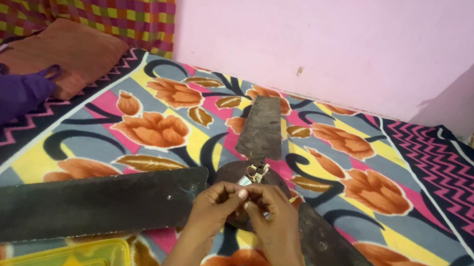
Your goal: The person uses a screwdriver to tighten screws on the central hub of a ceiling fan lying on a bed. They repeatedly pick up small metal rings from a yellow container and place them near the fan hub while continuing to adjust the screws.
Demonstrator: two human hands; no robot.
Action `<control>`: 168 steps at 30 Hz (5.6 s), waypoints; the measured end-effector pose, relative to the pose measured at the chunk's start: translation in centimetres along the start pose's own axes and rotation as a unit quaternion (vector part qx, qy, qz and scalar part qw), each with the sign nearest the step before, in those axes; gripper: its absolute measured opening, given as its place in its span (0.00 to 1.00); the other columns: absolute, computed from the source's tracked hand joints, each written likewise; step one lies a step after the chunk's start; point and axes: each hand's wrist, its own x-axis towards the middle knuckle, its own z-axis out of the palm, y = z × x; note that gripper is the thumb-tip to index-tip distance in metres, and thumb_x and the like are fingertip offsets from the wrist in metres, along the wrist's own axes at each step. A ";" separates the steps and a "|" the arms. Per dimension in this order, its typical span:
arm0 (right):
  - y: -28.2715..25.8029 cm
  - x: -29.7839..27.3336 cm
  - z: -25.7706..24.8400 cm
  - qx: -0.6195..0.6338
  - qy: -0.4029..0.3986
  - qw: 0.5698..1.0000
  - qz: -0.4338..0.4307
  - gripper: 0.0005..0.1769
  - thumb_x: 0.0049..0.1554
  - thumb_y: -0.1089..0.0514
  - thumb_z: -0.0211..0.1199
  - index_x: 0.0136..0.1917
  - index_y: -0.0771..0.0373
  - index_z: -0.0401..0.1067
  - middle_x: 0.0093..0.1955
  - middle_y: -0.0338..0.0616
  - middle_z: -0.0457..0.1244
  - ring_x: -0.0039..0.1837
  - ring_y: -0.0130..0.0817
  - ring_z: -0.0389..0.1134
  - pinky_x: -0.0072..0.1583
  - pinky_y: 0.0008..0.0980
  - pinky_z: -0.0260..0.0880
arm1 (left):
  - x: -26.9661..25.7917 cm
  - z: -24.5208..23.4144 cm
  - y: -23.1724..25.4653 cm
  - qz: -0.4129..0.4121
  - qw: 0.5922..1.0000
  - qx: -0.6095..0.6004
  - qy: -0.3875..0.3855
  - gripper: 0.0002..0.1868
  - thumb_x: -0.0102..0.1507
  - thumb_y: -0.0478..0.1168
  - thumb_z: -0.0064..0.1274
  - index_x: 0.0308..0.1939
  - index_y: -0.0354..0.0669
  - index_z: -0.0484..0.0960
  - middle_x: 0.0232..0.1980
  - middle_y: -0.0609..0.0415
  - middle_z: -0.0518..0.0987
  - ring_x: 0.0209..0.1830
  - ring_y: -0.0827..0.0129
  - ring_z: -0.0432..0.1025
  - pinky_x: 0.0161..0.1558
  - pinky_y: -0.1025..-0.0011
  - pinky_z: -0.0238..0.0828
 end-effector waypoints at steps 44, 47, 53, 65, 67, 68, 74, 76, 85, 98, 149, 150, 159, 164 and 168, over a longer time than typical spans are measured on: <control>2.4 0.9 -1.0 0.389 0.029 0.911 0.132 0.14 0.59 0.65 0.61 0.59 0.67 0.73 0.48 0.42 0.69 0.50 0.30 0.71 0.54 0.31 0.73 | -1.0 1.7 3.0 0.041 0.995 -0.059 0.062 0.12 0.65 0.40 0.59 0.50 0.39 0.84 0.39 0.59 0.83 0.35 0.79 0.73 0.37 0.78 0.68; 1.1 1.2 -0.3 0.380 0.001 0.919 0.109 0.15 0.59 0.66 0.61 0.60 0.69 0.73 0.49 0.44 0.69 0.51 0.30 0.71 0.55 0.31 0.73 | -1.7 1.9 4.8 0.038 0.996 -0.064 0.047 0.15 0.64 0.39 0.58 0.53 0.39 0.83 0.41 0.59 0.84 0.36 0.79 0.74 0.40 0.78 0.70; -1.0 1.6 1.3 0.343 -0.051 0.931 0.117 0.14 0.57 0.66 0.63 0.57 0.68 0.73 0.48 0.43 0.70 0.49 0.28 0.72 0.53 0.29 0.73 | -2.6 0.4 9.2 0.041 0.997 0.015 0.059 0.14 0.63 0.37 0.58 0.52 0.38 0.82 0.40 0.59 0.84 0.36 0.79 0.74 0.40 0.79 0.71; -1.1 -0.8 12.1 0.250 -0.203 0.944 0.072 0.12 0.56 0.65 0.69 0.54 0.64 0.75 0.44 0.33 0.64 0.46 0.20 0.64 0.49 0.23 0.66 | -10.6 -11.2 16.6 0.136 0.929 0.334 0.087 0.12 0.62 0.40 0.61 0.47 0.37 0.84 0.38 0.58 0.83 0.34 0.78 0.75 0.39 0.77 0.72; -0.8 -2.3 14.5 0.229 -0.232 0.943 0.073 0.10 0.56 0.65 0.67 0.52 0.64 0.75 0.44 0.33 0.66 0.47 0.20 0.66 0.51 0.23 0.68 | -12.6 -12.8 16.8 0.129 0.889 0.423 0.122 0.12 0.60 0.41 0.61 0.46 0.41 0.85 0.40 0.57 0.86 0.37 0.75 0.78 0.41 0.74 0.75; -0.8 -3.1 15.6 0.219 -0.244 0.941 0.080 0.09 0.56 0.65 0.67 0.52 0.63 0.75 0.44 0.33 0.67 0.47 0.20 0.67 0.51 0.23 0.69 | -13.6 -13.5 16.7 0.123 0.868 0.461 0.136 0.12 0.60 0.41 0.62 0.46 0.43 0.85 0.40 0.56 0.86 0.38 0.73 0.80 0.43 0.73 0.76; -1.0 -6.4 19.4 -0.128 -0.249 0.958 -0.062 0.10 0.51 0.60 0.69 0.48 0.55 0.78 0.47 0.39 0.71 0.49 0.34 0.70 0.51 0.35 0.70 | -17.8 -16.8 14.7 0.019 0.758 0.623 0.194 0.09 0.60 0.47 0.61 0.42 0.54 0.86 0.43 0.54 0.86 0.42 0.58 0.80 0.44 0.62 0.75; -1.0 -7.1 20.1 -0.239 -0.265 0.930 -0.084 0.11 0.50 0.58 0.68 0.48 0.51 0.78 0.50 0.38 0.71 0.54 0.38 0.70 0.56 0.42 0.66 | -18.4 -17.8 13.7 0.003 0.735 0.652 0.186 0.08 0.59 0.47 0.61 0.40 0.54 0.86 0.43 0.54 0.85 0.44 0.57 0.79 0.45 0.59 0.74; -1.0 -7.7 21.4 -0.354 -0.289 0.889 -0.038 0.09 0.55 0.55 0.62 0.48 0.46 0.79 0.51 0.32 0.71 0.60 0.36 0.67 0.62 0.47 0.56 | -17.8 -19.7 11.2 -0.061 0.690 0.708 0.139 0.07 0.60 0.46 0.58 0.41 0.56 0.86 0.47 0.55 0.82 0.47 0.56 0.77 0.49 0.58 0.73; -0.2 -6.1 20.7 -0.302 -0.282 0.910 -0.023 0.10 0.56 0.50 0.64 0.52 0.48 0.77 0.55 0.31 0.70 0.58 0.36 0.69 0.68 0.55 0.52 | -18.1 -20.7 11.2 -0.042 0.683 0.719 0.120 0.07 0.59 0.42 0.58 0.41 0.58 0.86 0.47 0.55 0.83 0.49 0.59 0.78 0.52 0.61 0.73; 5.9 1.9 -7.2 -0.248 0.008 0.966 -0.073 0.11 0.58 0.53 0.61 0.47 0.63 0.76 0.44 0.49 0.69 0.47 0.45 0.71 0.49 0.39 0.69 | -0.5 2.4 -1.1 0.198 0.688 0.697 -0.049 0.06 0.59 0.35 0.54 0.38 0.42 0.84 0.44 0.40 0.80 0.46 0.44 0.76 0.48 0.51 0.73; 6.3 2.2 -8.0 -0.260 -0.013 0.964 -0.057 0.12 0.59 0.52 0.62 0.46 0.63 0.76 0.43 0.50 0.69 0.47 0.46 0.71 0.49 0.39 0.69 | 0.2 2.7 -2.2 0.187 0.669 0.717 -0.056 0.06 0.60 0.35 0.53 0.39 0.42 0.84 0.45 0.40 0.80 0.47 0.44 0.77 0.48 0.51 0.74; 9.9 2.8 -10.7 -0.237 -0.060 0.969 0.045 0.12 0.58 0.50 0.63 0.46 0.60 0.79 0.45 0.45 0.73 0.44 0.37 0.74 0.50 0.35 0.72 | 2.1 2.9 -6.8 0.208 0.644 0.736 -0.024 0.08 0.69 0.38 0.45 0.49 0.43 0.78 0.44 0.42 0.77 0.43 0.46 0.75 0.41 0.51 0.74; 10.2 3.5 -9.5 -0.241 -0.028 0.962 -0.124 0.16 0.54 0.59 0.64 0.57 0.59 0.72 0.58 0.42 0.69 0.53 0.44 0.75 0.53 0.39 0.73 | 4.5 4.5 -3.2 0.283 0.643 0.711 -0.014 0.12 0.62 0.34 0.47 0.50 0.43 0.76 0.48 0.42 0.78 0.46 0.47 0.76 0.43 0.54 0.75; 10.1 4.5 -8.7 -0.319 -0.005 0.922 -0.220 0.27 0.50 0.62 0.67 0.63 0.59 0.68 0.55 0.51 0.68 0.53 0.53 0.71 0.49 0.43 0.71 | 5.2 8.3 0.3 0.299 0.737 0.605 -0.045 0.11 0.62 0.38 0.52 0.49 0.45 0.77 0.46 0.44 0.80 0.46 0.46 0.76 0.46 0.49 0.70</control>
